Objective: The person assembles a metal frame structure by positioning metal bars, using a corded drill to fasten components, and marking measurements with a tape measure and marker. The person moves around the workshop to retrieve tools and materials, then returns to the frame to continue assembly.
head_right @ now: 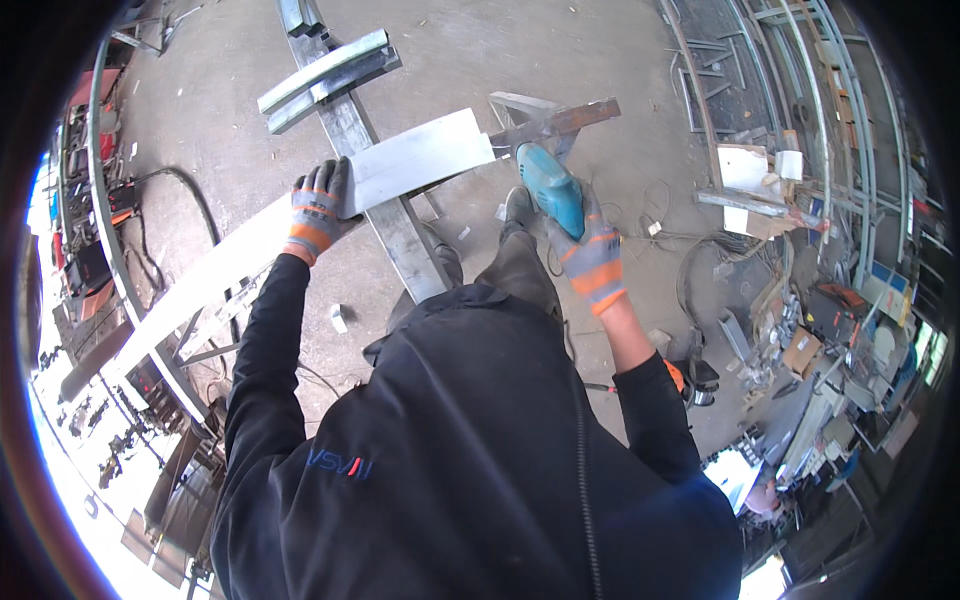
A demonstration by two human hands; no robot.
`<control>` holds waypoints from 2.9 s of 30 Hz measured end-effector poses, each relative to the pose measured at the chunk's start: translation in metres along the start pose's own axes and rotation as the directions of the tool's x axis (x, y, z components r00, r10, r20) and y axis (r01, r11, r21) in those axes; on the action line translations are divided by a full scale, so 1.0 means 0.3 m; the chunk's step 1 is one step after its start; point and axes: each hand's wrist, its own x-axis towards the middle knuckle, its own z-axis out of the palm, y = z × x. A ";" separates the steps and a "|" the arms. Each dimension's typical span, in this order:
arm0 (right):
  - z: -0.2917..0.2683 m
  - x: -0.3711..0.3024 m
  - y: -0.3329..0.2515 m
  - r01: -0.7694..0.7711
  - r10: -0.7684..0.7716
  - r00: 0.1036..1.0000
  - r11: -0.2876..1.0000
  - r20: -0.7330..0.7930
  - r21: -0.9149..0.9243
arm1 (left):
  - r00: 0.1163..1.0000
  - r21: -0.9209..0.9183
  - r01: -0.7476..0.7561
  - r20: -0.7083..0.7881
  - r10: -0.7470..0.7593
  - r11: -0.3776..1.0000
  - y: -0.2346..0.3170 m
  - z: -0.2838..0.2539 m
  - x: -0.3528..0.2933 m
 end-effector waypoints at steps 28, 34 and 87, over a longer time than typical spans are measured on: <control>0.743 0.512 0.080 -0.364 0.571 0.759 -0.030 0.315 0.931 | 0.949 0.065 0.252 0.179 -0.260 0.965 -0.033 0.093 0.015; 0.773 0.496 0.021 -0.320 0.542 0.811 0.094 0.221 0.943 | 0.950 0.105 0.256 0.157 -0.270 0.961 -0.023 0.112 0.020; 0.433 0.339 0.052 -0.303 0.350 0.931 0.584 0.103 0.753 | 0.989 0.026 0.144 -0.044 -0.143 0.989 -0.164 0.134 0.072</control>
